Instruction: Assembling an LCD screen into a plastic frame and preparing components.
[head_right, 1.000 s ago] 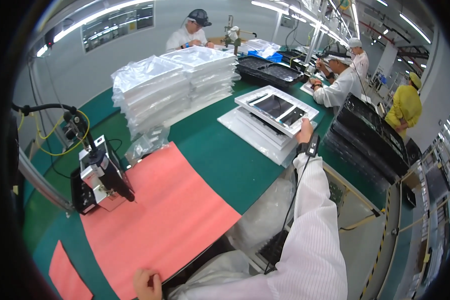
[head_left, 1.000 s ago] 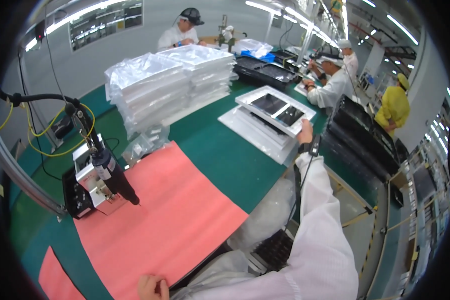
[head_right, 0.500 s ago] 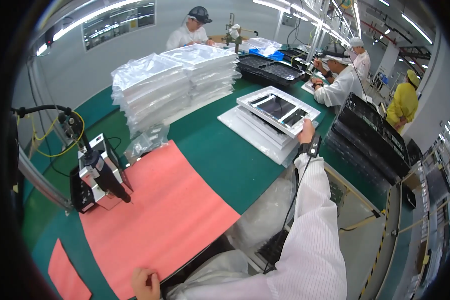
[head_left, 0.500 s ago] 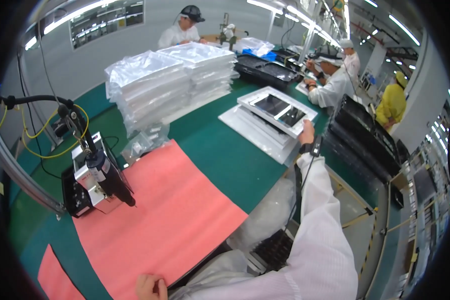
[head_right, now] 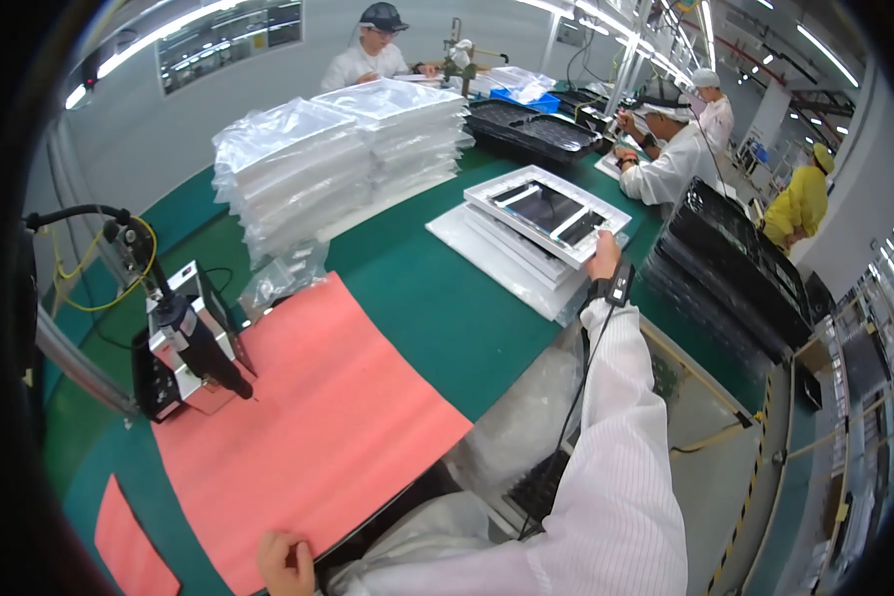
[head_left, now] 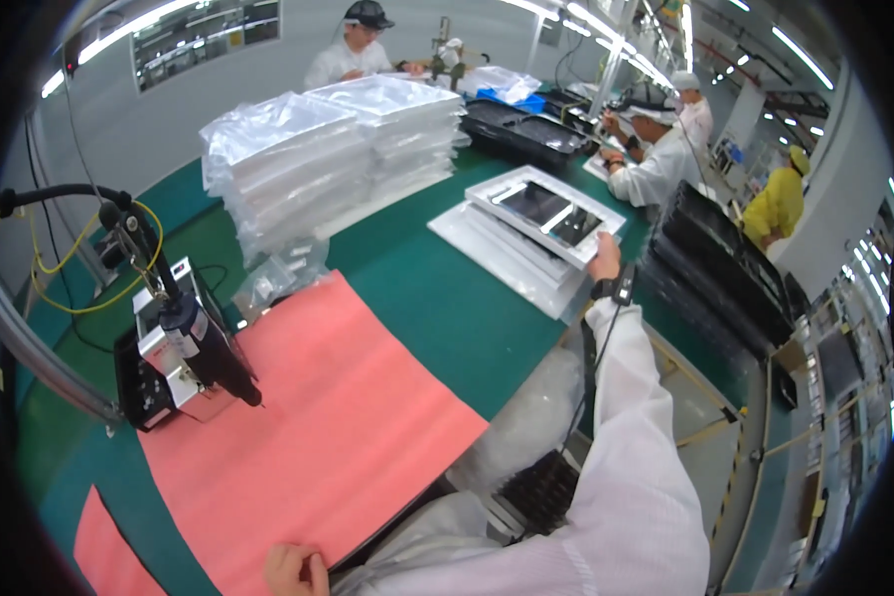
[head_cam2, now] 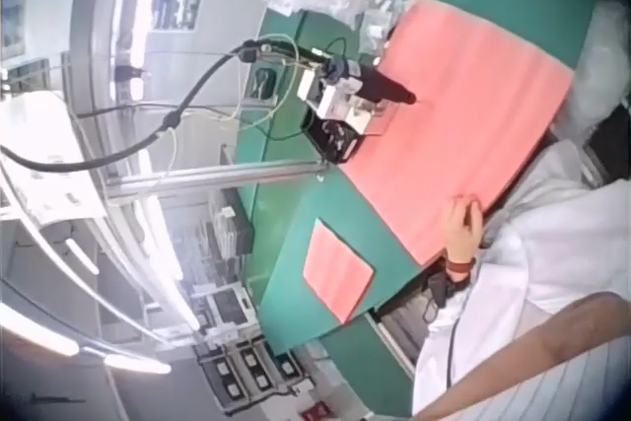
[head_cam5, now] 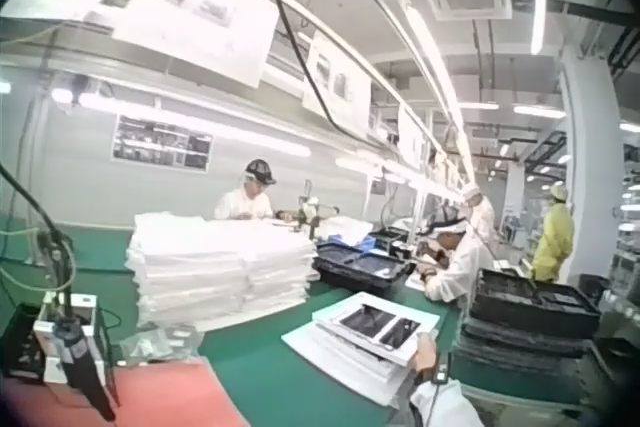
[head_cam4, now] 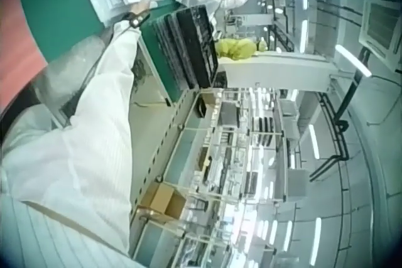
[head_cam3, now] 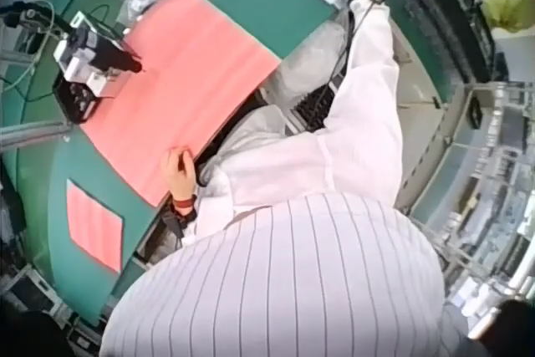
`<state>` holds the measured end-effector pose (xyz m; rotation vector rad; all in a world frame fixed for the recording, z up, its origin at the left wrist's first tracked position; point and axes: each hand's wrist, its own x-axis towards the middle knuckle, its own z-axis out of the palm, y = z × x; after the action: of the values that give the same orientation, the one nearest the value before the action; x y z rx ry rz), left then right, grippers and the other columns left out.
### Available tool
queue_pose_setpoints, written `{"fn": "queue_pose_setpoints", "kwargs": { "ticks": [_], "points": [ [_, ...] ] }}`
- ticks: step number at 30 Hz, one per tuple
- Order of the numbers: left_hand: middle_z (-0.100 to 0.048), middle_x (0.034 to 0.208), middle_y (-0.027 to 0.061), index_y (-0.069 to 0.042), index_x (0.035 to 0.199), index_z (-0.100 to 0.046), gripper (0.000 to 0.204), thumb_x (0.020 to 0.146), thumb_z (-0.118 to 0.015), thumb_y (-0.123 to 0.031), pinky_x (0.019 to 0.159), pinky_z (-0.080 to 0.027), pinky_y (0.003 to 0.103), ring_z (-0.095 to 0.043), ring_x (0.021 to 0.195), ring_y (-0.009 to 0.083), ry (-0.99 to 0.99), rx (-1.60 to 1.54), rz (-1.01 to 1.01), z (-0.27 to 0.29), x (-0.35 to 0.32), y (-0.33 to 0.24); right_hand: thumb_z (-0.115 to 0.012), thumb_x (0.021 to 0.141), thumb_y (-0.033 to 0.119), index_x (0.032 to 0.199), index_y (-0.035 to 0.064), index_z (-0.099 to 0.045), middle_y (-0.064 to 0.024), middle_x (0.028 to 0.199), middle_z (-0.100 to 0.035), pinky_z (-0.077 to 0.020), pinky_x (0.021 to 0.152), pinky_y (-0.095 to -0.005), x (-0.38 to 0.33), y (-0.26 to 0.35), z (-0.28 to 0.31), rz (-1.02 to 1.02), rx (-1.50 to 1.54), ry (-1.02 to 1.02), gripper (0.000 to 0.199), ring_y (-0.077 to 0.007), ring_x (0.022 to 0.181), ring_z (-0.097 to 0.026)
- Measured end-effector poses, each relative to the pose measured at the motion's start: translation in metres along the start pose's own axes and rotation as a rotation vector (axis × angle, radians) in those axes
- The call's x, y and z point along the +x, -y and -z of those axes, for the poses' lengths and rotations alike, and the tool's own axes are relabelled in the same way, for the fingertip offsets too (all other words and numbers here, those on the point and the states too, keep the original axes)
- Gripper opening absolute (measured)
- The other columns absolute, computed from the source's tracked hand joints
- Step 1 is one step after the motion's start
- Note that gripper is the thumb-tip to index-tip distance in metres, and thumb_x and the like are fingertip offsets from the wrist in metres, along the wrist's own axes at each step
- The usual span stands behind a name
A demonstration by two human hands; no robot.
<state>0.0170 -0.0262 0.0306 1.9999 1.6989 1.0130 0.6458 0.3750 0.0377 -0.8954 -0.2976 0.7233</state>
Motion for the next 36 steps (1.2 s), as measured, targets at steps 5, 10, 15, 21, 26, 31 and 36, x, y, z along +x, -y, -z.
{"fn": "queue_pose_setpoints", "kwargs": {
  "ticks": [5,10,15,21,26,31,36],
  "points": [
    [-0.062,0.087,0.0151,-0.002,0.094,-0.065,0.009,0.087,-0.061,-0.005,0.074,-0.047,0.041,-0.058,0.083,0.0344,0.018,0.037,-0.001,-0.002,-0.001,0.001,-0.052,0.088,0.012,0.119,-0.0071,-0.052,-0.0197,0.111,-0.063,-0.053,0.09,-0.0462,0.018,-0.004,0.005,-0.001,0.022,0.074,0.037,-0.0356,0.1,-0.066],
    [-0.062,0.085,0.0153,-0.001,0.094,-0.065,0.009,0.089,-0.061,-0.006,0.074,-0.047,0.041,-0.058,0.082,0.0342,0.014,0.053,-0.021,-0.005,-0.003,0.004,-0.053,0.089,0.019,0.111,-0.0061,-0.056,-0.0158,0.103,-0.065,-0.055,0.078,-0.0418,0.027,-0.003,0.008,0.006,-0.177,0.015,0.033,-0.0307,0.09,-0.067],
    [-0.062,0.086,0.0156,-0.001,0.094,-0.065,0.008,0.089,-0.061,-0.006,0.075,-0.048,0.041,-0.059,0.082,0.0338,0.031,0.026,0.002,-0.003,-0.002,0.003,-0.053,0.091,0.027,0.103,0.0021,-0.06,-0.0092,0.09,-0.063,-0.0519,0.06,-0.0394,0.039,-0.002,0.013,-0.127,-0.307,-0.032,0.028,-0.0232,0.075,-0.064],
    [-0.063,0.087,0.0151,-0.002,0.093,-0.066,0.008,0.088,-0.062,-0.006,0.076,-0.048,0.04,-0.06,0.084,0.0333,0.004,0.053,0.017,-0.004,-0.003,0.001,-0.05,0.092,0.032,0.101,0.0036,-0.058,-0.0081,0.087,-0.061,-0.0502,0.059,-0.0396,0.053,-0.01,0.036,-0.153,-0.489,0.04,0.031,-0.0225,0.072,-0.061],
    [-0.063,0.088,0.0149,-0.002,0.094,-0.066,0.008,0.089,-0.062,-0.007,0.075,-0.049,0.04,-0.06,0.084,0.034,0.0,0.084,0.001,-0.003,-0.005,0.003,-0.05,0.092,0.035,0.107,0.0082,-0.058,-0.0062,0.086,-0.062,-0.0503,0.063,-0.0389,0.048,-0.013,0.039,-0.159,-0.576,0.023,0.032,-0.0211,0.074,-0.061],
    [-0.063,0.088,0.0147,-0.003,0.095,-0.066,0.009,0.088,-0.062,-0.007,0.073,-0.048,0.041,-0.059,0.082,0.034,-0.007,0.064,0.005,-0.006,-0.007,0.008,-0.05,0.093,0.041,0.107,0.0148,-0.059,0.0004,0.087,-0.064,-0.0497,0.066,-0.0347,0.041,-0.005,0.042,-0.268,-0.519,0.071,0.032,-0.0169,0.076,-0.062],
    [-0.062,0.086,0.0155,-0.003,0.095,-0.066,0.01,0.087,-0.063,-0.007,0.072,-0.048,0.042,-0.058,0.081,0.0355,-0.03,0.04,-0.022,-0.01,-0.005,0.014,-0.052,0.091,0.052,0.098,0.0119,-0.058,-0.0006,0.075,-0.056,-0.0427,0.05,-0.0306,0.018,0.028,0.056,-0.224,-0.631,-0.011,0.041,-0.014,0.063,-0.054]
  ]
}}
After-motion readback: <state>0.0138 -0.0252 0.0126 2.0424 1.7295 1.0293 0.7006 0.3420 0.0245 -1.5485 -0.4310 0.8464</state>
